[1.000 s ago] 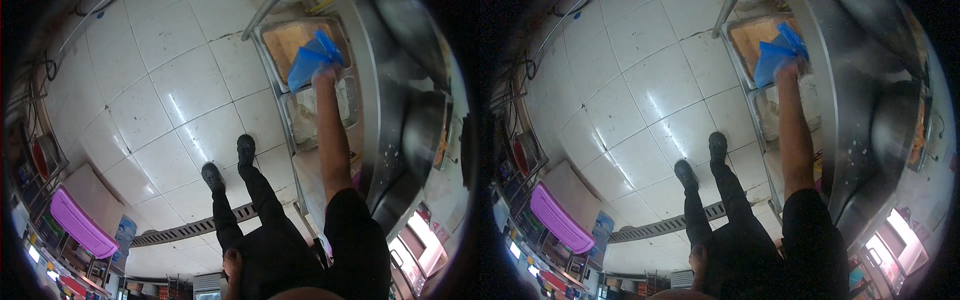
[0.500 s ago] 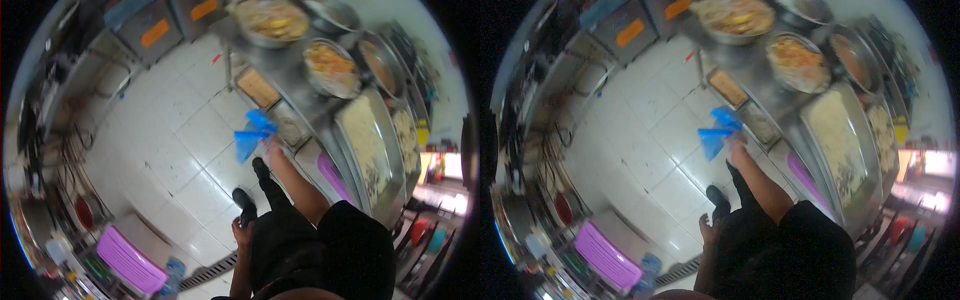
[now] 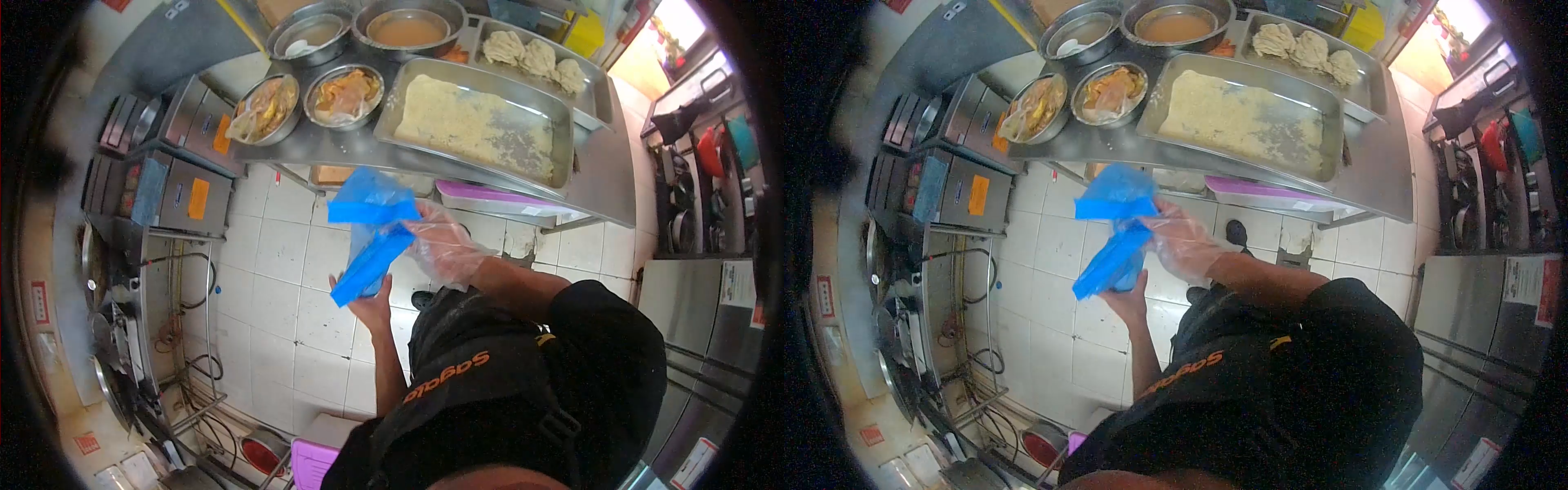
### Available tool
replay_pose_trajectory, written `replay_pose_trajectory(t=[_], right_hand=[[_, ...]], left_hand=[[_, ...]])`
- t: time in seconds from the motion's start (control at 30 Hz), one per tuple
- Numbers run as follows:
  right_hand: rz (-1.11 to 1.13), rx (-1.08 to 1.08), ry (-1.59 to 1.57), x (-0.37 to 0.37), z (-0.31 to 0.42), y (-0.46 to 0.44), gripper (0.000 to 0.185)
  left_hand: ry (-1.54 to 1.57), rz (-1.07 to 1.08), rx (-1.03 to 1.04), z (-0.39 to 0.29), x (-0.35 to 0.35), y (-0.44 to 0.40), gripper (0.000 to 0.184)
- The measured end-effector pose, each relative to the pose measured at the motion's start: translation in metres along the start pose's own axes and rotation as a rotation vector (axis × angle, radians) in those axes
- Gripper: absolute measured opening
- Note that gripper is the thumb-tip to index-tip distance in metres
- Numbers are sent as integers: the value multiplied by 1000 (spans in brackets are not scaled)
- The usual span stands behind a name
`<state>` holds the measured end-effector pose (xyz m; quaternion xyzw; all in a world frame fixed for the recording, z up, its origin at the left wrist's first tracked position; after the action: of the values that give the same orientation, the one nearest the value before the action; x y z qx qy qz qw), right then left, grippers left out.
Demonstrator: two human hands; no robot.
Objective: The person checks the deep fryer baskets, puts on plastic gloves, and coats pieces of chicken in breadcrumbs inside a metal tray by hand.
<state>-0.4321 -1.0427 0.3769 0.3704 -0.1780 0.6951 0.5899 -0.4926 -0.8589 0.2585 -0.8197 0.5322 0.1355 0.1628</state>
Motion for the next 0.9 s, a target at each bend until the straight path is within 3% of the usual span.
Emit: replay_pose_trajectory(t=[0.1,0.13,0.2,0.27,0.33,0.37,0.47,0.53,0.6,0.67,0.73,0.8,0.87,0.9], right_hand=[[-12,-256,126,-8,63,9,25],[-65,-285,169,-14,84,12,26],[-141,-370,161,-23,129,16,30],[-252,-478,184,-36,173,18,32],[-408,-568,149,-67,210,14,33],[-487,-592,22,-88,222,11,34],[-658,-603,123,-142,259,-19,30],[-607,-542,534,-212,273,-77,24],[-465,-368,744,-262,257,-111,22],[-243,-97,750,-295,232,-129,23],[-274,-436,1168,-366,224,-122,32],[-455,-409,1476,-376,226,-101,43],[-779,11,1642,-389,225,-65,57],[-651,143,1551,-410,205,-70,62]], left_hand=[[148,296,200,-29,67,-37,90],[155,478,186,-44,94,-41,92],[305,717,90,-94,137,-45,79],[211,770,211,-121,174,-52,66],[384,767,187,-156,205,-57,62],[395,820,137,-160,225,-60,63],[416,955,-38,-157,288,-71,66],[402,1006,-184,-129,328,-79,68],[421,1007,-452,-101,349,-86,67],[474,910,-602,-96,351,-89,62],[518,906,-652,-83,357,-99,62],[519,813,-663,-74,355,-105,65],[444,768,-659,-84,346,-106,71],[407,747,-653,-89,341,-106,74]])
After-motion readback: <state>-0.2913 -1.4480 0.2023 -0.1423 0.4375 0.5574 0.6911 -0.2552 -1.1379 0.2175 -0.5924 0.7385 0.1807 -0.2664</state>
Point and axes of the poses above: each hand's wrist, its own y-axis away from the middle knuckle, its own x-axis out of the palm, z = x × y, the point moved 8 cm from there along -y, towards the middle knuckle, and after that the axes turned 4 degrees about -y, right-handed, at the moved point
